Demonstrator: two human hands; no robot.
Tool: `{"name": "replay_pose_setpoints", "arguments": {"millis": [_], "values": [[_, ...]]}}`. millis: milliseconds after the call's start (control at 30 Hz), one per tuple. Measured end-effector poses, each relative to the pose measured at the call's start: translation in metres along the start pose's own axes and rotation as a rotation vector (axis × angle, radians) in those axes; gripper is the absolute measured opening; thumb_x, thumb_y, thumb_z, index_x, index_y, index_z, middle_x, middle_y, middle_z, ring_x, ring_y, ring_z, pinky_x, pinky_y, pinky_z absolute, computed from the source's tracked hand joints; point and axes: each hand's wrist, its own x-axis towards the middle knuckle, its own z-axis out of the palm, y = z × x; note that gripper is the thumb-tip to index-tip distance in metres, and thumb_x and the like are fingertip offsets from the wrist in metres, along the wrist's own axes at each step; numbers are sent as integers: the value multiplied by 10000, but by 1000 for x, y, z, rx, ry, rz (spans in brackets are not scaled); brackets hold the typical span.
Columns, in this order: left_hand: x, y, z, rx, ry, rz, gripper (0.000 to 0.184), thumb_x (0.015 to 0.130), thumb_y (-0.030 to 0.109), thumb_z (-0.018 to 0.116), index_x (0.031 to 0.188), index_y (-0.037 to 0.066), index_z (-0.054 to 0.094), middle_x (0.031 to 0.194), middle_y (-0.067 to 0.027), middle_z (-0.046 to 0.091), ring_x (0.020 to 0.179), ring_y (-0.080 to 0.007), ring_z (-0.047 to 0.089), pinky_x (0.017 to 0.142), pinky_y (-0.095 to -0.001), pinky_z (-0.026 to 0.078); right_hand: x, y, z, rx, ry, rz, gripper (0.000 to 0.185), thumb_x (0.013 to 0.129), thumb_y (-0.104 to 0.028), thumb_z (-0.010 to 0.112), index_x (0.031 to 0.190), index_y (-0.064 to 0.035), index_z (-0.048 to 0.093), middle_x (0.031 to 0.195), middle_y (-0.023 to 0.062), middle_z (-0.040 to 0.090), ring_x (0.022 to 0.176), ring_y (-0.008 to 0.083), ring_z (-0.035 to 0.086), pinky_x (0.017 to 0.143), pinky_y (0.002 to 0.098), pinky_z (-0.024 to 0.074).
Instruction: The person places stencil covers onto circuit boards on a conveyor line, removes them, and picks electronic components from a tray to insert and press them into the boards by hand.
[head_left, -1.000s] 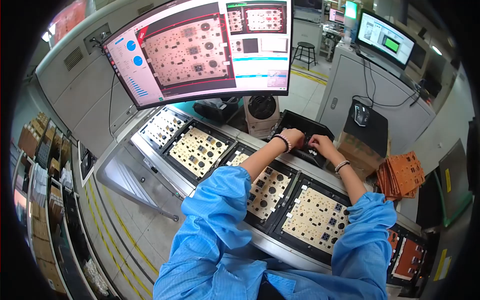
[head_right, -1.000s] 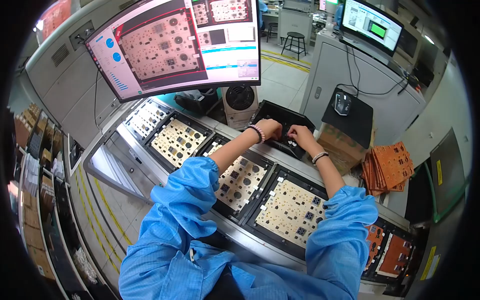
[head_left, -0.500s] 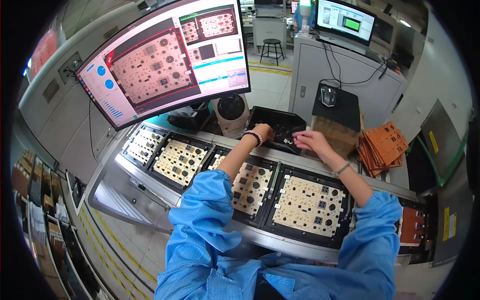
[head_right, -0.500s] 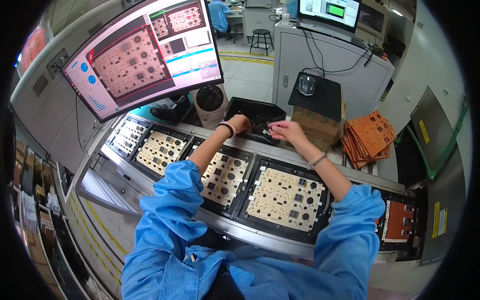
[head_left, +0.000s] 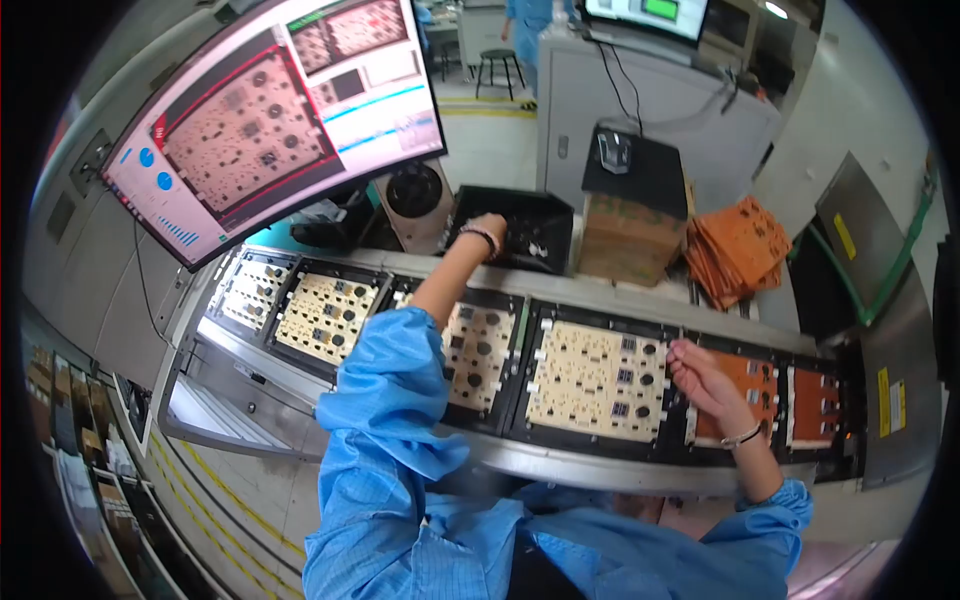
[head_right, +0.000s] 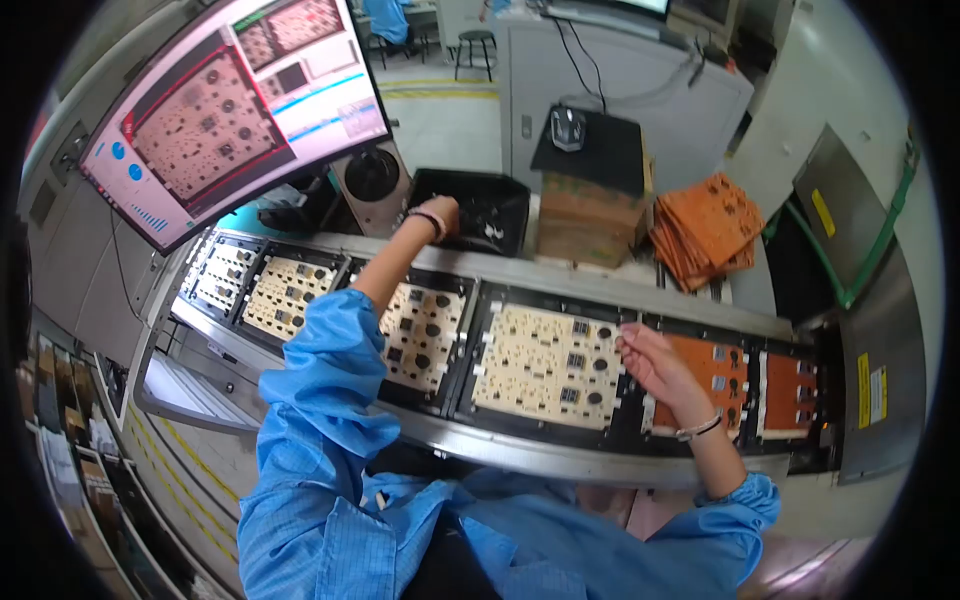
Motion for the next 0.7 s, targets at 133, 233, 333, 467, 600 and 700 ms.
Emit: {"name": "replay_pose_setpoints", "arguments": {"millis": [133, 233, 333, 467, 600, 700], "values": [[26, -21, 27, 19, 63, -15, 220, 792, 187, 743, 944, 30, 776, 1038, -230, 726, 1031, -367, 706, 888, -430, 582, -21, 19, -1, -185, 191, -110, 310, 1047, -153, 550, 1316, 2, 566, 948, -3, 626, 842, 41, 598, 740, 169, 528], [24, -32, 27, -131, 210, 43, 202, 756, 221, 808, 879, 61, 791, 927, -205, 742, 920, -362, 727, 833, -428, 590, -31, 34, 4, -435, 232, -193, 336, 1057, -170, 505, 1324, 9, 602, 870, -33, 547, 783, 35, 492, 723, 181, 440], [24, -40, 25, -277, 205, 114, 79, 790, 96, 773, 840, 36, 783, 774, -133, 752, 729, -236, 753, 708, -350, 597, -45, 49, 7, -730, 211, -298, 355, 1003, -51, 488, 1344, -39, 586, 799, -44, 491, 740, 47, 471, 704, 184, 402], [12, -41, 13, -370, 175, 173, 79, 792, 66, 749, 868, 49, 764, 805, -128, 748, 766, -243, 744, 716, -358, 589, -59, 74, 25, -1006, 258, -394, 444, 945, 53, 517, 1369, -74, 550, 747, -36, 395, 669, 57, 390, 635, 214, 354], [10, -50, 20, -495, 227, 163, 100, 775, 74, 768, 870, 59, 737, 876, -133, 747, 821, -275, 741, 756, -373, 578, -64, 88, 35, -1138, 379, -406, 460, 919, 53, 542, 1361, -76, 553, 734, 22, 424, 609, 106, 402, 580, 257, 362], [0, -48, 15, -541, 232, 158, 112, 807, 93, 779, 887, 46, 716, 884, -121, 749, 843, -263, 738, 749, -354, 572, -64, 93, 42, -1286, 433, -430, 480, 892, 31, 566, 1356, -90, 560, 739, 61, 504, 653, 204, 503, 639, 340, 426]]}}
